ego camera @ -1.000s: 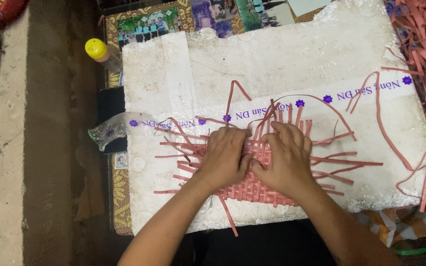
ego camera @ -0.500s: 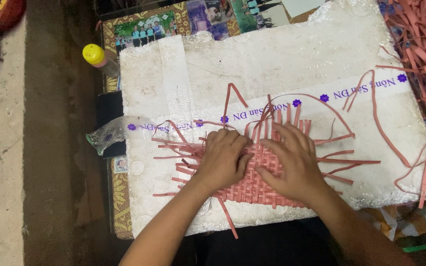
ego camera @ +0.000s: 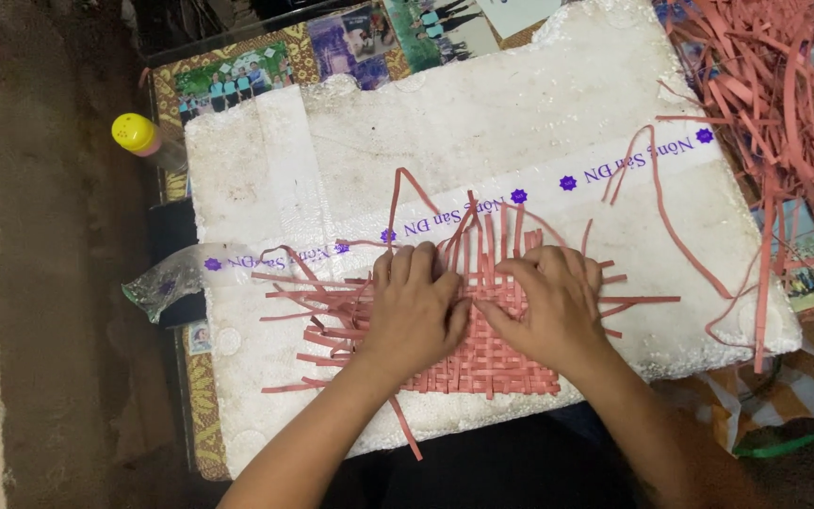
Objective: The person weaves pink plastic strips into a basket base on a white foam board. They interlace the strips by hand, tightening the weave and adjusting the layout throughout the clip.
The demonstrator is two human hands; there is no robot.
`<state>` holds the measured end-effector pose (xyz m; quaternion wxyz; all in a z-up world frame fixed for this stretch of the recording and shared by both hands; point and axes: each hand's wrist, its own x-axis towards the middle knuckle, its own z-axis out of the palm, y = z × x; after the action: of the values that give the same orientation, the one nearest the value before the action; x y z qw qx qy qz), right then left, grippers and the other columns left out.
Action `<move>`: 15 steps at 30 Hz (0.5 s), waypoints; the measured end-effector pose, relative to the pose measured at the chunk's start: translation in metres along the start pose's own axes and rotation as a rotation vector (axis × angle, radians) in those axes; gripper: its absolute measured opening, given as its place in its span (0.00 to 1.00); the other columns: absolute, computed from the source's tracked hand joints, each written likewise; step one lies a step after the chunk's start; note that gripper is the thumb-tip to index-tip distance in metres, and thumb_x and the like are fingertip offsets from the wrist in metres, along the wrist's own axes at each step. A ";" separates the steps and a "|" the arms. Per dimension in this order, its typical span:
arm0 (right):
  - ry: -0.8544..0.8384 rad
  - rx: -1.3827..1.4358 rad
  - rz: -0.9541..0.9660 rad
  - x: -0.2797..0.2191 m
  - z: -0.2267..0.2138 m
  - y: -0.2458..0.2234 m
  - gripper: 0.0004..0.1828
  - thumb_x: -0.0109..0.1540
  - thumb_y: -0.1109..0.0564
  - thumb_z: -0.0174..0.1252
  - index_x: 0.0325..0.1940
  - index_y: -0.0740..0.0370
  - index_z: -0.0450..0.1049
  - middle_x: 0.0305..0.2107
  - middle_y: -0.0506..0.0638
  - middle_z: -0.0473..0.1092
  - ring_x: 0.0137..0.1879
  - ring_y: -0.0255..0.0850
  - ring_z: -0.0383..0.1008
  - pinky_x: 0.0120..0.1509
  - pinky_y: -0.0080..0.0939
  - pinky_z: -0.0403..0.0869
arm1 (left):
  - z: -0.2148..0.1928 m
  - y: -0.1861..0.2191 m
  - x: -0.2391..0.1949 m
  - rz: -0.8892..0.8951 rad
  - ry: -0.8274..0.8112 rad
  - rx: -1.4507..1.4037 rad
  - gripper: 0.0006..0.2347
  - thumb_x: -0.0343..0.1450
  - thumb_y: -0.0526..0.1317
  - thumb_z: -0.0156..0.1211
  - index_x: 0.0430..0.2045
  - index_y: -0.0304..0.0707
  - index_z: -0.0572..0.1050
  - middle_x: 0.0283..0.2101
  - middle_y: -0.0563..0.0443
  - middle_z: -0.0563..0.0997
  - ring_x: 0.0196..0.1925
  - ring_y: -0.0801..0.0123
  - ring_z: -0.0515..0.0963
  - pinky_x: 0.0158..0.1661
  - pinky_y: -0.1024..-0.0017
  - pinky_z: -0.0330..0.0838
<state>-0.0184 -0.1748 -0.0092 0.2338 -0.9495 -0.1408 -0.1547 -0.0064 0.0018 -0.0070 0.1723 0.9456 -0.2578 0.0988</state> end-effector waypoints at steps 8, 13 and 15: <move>-0.013 -0.062 -0.006 -0.006 0.012 0.012 0.20 0.44 0.39 0.58 0.35 0.46 0.66 0.28 0.43 0.58 0.43 0.43 0.60 0.45 0.44 0.54 | -0.002 0.010 0.010 0.062 0.141 -0.090 0.11 0.64 0.48 0.46 0.27 0.41 0.69 0.52 0.37 0.59 0.57 0.44 0.52 0.50 0.53 0.43; -0.052 -0.008 0.026 -0.003 0.008 0.009 0.19 0.43 0.42 0.59 0.34 0.47 0.67 0.28 0.43 0.57 0.44 0.43 0.59 0.47 0.45 0.51 | -0.004 0.007 0.013 0.040 0.023 -0.214 0.14 0.57 0.47 0.46 0.30 0.40 0.69 0.55 0.36 0.56 0.58 0.40 0.48 0.51 0.50 0.43; -0.056 0.008 0.016 -0.004 0.008 0.010 0.21 0.40 0.45 0.60 0.34 0.49 0.66 0.28 0.45 0.57 0.44 0.44 0.58 0.47 0.45 0.52 | -0.008 0.006 0.014 0.034 -0.064 -0.273 0.21 0.50 0.46 0.50 0.34 0.39 0.67 0.57 0.33 0.52 0.58 0.37 0.46 0.51 0.48 0.42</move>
<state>-0.0169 -0.1808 -0.0212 0.2348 -0.9536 -0.1404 -0.1257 0.0014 -0.0066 0.0057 0.2894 0.9115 -0.2900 0.0356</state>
